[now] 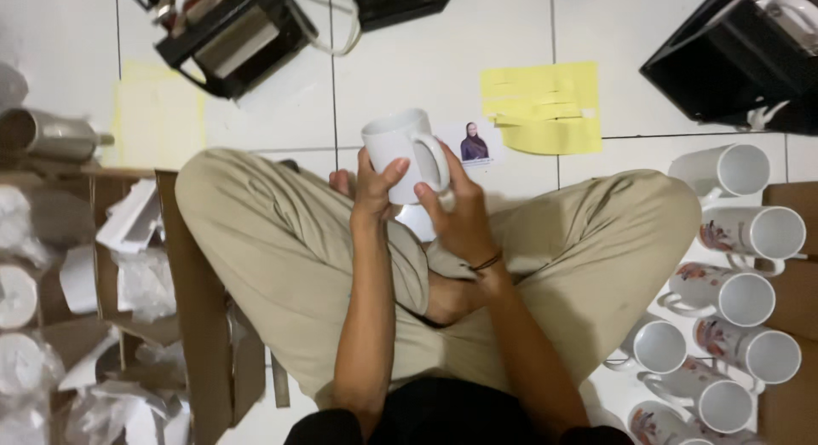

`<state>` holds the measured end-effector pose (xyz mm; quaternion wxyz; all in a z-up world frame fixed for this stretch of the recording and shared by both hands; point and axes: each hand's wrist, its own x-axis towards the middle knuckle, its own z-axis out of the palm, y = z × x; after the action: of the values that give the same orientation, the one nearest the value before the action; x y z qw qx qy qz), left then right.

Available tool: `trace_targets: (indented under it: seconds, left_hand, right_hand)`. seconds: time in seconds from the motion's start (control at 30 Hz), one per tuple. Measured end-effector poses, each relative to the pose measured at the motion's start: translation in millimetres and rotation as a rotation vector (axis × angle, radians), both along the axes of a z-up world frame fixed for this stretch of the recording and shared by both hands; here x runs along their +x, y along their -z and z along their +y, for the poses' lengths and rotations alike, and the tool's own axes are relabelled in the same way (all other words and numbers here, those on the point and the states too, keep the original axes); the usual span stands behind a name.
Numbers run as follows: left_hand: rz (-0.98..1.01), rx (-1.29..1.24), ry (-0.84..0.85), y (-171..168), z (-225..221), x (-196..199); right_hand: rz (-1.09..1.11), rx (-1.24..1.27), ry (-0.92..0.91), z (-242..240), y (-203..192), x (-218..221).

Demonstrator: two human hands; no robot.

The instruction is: The person prepares mugs for sublimation by removing them from plastic wrapping, positioning a printed transfer sheet onto the surface, and securing it with tape. The person then places the prepared mugs into a series of heat press machines and activates the timers.

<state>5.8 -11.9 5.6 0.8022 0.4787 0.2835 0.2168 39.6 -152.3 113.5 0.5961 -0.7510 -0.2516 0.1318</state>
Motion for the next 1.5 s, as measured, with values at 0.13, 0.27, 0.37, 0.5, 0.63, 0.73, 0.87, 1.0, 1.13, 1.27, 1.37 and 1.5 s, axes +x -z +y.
trace_targets:
  seconds: [0.13,0.27,0.37,0.5,0.63,0.73,0.87,1.0,1.13,1.27,1.37,1.5]
  left_hand:
    - [0.002,-0.085,0.122,-45.0,0.6,-4.1]
    - [0.094,-0.055,0.222,-3.4,13.5,-8.7]
    - [0.096,-0.018,0.137,4.9,13.4,-10.1]
    - [0.089,0.053,0.102,23.4,21.7,-11.5]
    - [0.057,0.050,0.106,19.5,18.2,-14.4]
    - [-0.116,0.017,0.123,31.9,20.6,-7.0]
    - [-0.159,0.004,0.086,22.9,14.3,-7.4]
    - [-0.252,-0.028,0.078,11.0,4.3,-5.3]
    - [-0.310,-0.140,0.074,24.0,2.1,-2.4]
    - [-0.305,-0.151,0.099,19.6,-0.1,-2.8]
    - [-0.318,-0.220,0.066,7.3,-4.1,-2.0]
    - [-0.394,-0.293,0.102,-19.7,-6.7,-4.1]
  right_hand:
    - [-0.039,-0.105,-0.015,9.1,-20.9,-19.9]
    - [-0.030,-0.149,0.006,4.6,-4.7,-15.0]
    - [-0.094,-0.101,0.010,-0.9,7.1,-11.2]
    - [-0.082,-0.007,0.017,-3.4,11.2,-9.1]
    - [-0.052,0.068,0.031,-3.0,5.2,-9.9]
    - [-0.051,0.116,0.041,-3.0,15.8,-8.7]
    - [-0.090,0.108,0.034,-4.1,8.8,-9.9]
    - [-0.111,0.114,0.027,-1.5,-13.2,-11.0]
    - [-0.118,0.150,0.032,0.9,-15.7,-13.5]
    - [-0.145,0.148,0.034,-1.2,-12.3,-15.5]
    - [-0.158,0.134,0.037,-1.6,-15.3,-18.6]
    - [-0.161,0.157,0.034,-0.8,-22.3,-19.2]
